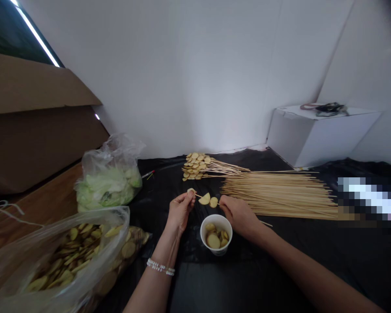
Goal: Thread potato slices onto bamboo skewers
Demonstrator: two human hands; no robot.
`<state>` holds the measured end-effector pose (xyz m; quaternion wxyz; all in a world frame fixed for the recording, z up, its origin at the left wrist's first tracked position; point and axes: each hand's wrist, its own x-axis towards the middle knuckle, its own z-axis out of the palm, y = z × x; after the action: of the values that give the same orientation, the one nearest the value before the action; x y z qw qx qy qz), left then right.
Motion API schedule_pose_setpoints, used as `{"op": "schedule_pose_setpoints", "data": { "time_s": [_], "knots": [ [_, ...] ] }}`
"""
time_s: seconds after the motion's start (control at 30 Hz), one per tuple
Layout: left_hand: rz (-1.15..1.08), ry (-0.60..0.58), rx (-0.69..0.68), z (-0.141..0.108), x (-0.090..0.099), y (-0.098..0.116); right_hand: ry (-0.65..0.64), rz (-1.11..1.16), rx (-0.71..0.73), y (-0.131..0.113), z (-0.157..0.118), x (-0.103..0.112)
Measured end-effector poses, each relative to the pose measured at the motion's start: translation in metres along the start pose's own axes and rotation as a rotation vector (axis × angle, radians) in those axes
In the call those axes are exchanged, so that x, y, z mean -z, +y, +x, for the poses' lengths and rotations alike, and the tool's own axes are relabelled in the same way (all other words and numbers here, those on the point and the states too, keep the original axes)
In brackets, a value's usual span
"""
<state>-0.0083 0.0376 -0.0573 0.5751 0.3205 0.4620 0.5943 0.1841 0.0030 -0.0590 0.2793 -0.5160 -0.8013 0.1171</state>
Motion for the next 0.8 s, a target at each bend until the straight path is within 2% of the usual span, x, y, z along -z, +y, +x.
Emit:
{"op": "schedule_pose_setpoints", "data": {
  "time_s": [0.17, 0.4, 0.6, 0.8],
  "knots": [
    [0.007, -0.001, -0.001, -0.001, -0.0014, -0.0004, 0.041, -0.043, -0.004, 0.0018, -0.0005, -0.0026],
    [0.004, -0.023, 0.008, -0.0009, -0.0002, 0.0001, -0.007, 0.172, -0.016, -0.002, -0.0007, 0.0016],
    [0.007, -0.009, 0.014, -0.0027, -0.0031, -0.001, 0.047, 0.047, -0.02, 0.0005, -0.0005, -0.0032],
    [-0.039, -0.003, -0.012, -0.0036, -0.0049, 0.0005, 0.08, 0.193, -0.047, 0.0072, 0.0029, -0.0062]
  ]
}}
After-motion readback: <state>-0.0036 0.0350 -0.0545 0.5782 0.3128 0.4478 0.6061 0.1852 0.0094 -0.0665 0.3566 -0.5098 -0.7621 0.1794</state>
